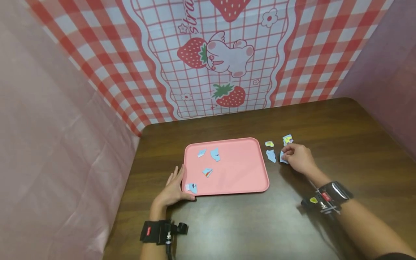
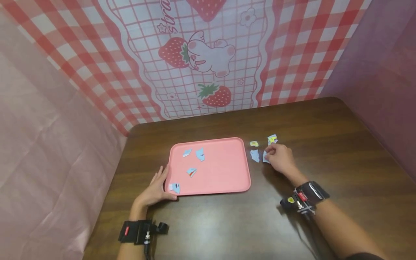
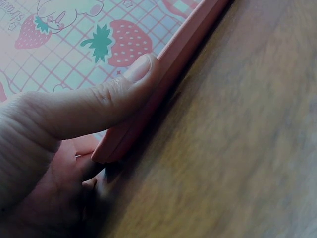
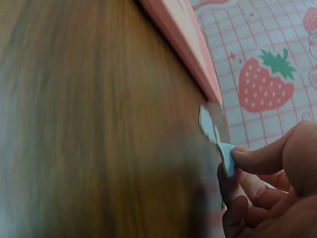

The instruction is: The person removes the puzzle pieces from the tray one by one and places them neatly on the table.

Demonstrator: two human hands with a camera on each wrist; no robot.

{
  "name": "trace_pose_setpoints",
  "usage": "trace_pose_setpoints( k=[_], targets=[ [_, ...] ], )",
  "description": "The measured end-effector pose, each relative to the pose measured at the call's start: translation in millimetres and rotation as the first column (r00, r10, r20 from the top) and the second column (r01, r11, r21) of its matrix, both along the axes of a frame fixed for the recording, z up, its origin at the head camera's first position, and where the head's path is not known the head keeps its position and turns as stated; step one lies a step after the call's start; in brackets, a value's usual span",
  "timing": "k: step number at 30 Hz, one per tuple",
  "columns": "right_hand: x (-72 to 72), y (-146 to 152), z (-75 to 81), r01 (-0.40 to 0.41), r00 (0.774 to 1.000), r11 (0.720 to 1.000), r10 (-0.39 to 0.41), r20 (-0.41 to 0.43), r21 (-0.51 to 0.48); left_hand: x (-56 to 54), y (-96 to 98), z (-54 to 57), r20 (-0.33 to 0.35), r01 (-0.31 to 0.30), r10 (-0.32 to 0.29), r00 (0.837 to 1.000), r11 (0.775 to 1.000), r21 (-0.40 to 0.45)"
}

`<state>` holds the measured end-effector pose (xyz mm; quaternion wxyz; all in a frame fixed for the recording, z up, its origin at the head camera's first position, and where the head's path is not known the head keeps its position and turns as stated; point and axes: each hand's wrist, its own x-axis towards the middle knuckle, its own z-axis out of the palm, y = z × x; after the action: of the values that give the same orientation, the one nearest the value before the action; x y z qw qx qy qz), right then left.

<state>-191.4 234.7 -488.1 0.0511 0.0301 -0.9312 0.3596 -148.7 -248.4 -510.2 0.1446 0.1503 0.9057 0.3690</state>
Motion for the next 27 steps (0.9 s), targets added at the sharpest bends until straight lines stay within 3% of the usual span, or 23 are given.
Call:
trace_pose_setpoints(
  k=[10,27],
  targets=[
    [-5.4,18,-7.3,0.014,1.000,0.999,-0.015,0.013,0.045,0.0,0.2,1.3,0.001,-0.008,0.008,1.000,1.000,-0.005],
    [-1.5,17,-6.4,0.061,0.997,0.983,-0.068,0.039,0.171,0.8,1.1,0.2,-0.003,-0.008,0.008,1.000,1.000,-0.016]
  ],
)
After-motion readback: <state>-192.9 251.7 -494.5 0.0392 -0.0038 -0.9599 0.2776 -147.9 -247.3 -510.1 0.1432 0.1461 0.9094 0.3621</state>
